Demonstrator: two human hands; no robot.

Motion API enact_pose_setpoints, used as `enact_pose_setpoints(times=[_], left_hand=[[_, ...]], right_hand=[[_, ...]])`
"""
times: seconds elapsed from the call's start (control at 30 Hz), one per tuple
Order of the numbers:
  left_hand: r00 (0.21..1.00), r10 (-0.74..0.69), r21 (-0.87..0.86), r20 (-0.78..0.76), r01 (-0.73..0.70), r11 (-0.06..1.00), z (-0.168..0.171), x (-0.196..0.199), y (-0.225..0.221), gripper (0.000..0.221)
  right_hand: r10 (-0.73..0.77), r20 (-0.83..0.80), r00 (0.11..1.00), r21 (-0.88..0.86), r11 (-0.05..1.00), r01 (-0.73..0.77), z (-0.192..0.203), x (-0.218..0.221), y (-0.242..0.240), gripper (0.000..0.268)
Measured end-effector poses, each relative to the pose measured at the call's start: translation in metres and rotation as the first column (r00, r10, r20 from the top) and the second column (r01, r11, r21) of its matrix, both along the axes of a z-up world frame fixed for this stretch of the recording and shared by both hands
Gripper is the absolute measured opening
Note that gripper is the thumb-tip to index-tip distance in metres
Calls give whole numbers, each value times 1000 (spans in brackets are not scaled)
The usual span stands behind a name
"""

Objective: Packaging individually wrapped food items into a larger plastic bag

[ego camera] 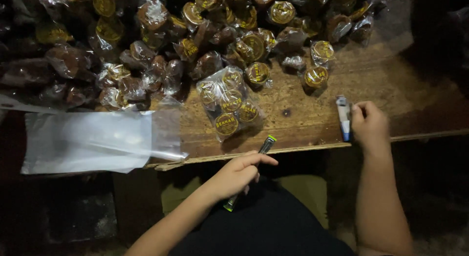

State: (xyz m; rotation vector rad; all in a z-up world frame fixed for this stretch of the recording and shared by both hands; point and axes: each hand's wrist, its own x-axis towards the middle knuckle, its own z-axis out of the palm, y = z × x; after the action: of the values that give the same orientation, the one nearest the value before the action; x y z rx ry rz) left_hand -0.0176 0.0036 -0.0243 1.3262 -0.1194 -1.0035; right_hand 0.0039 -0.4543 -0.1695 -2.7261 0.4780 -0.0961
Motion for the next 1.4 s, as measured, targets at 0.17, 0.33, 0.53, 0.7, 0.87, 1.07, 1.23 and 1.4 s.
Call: enact_pose_setpoints(times=[0.17, 0.33, 0.53, 0.7, 0.87, 1.07, 1.23, 1.4], left_hand=[[999, 33, -4, 9, -33, 999, 7, 6, -2, 62], [995, 97, -5, 24, -97, 995, 4, 13, 6, 68], [983, 177, 6, 43, -178, 984, 25, 22, 11, 69], [972, 235, 13, 20, -235, 972, 30, 25, 23, 70], [968, 248, 23, 27, -248, 968, 29, 28, 32, 71], [965, 260, 6, 32, -260, 966, 29, 25, 36, 71], [967, 253, -4, 37, -253, 967, 17, 23, 36, 71], [966, 259, -21, 21, -258, 966, 19, 20, 37, 70]], right_hand=[[-71, 78, 994, 169, 984, 57, 3, 0, 7, 17], [-23, 188, 982, 412, 909, -57, 71, 6, 91, 14], [135, 241, 961, 561, 788, -252, 85, 19, 140, 16], [264, 110, 958, 422, 861, -285, 97, 21, 141, 14], [348, -92, 933, 259, 913, -315, 91, 15, 179, 31], [377, -200, 905, 273, 908, -318, 76, 10, 187, 21], [317, -82, 945, 481, 843, -241, 72, 3, 198, 34], [118, 1, 993, 754, 652, -78, 62, -3, 196, 17]])
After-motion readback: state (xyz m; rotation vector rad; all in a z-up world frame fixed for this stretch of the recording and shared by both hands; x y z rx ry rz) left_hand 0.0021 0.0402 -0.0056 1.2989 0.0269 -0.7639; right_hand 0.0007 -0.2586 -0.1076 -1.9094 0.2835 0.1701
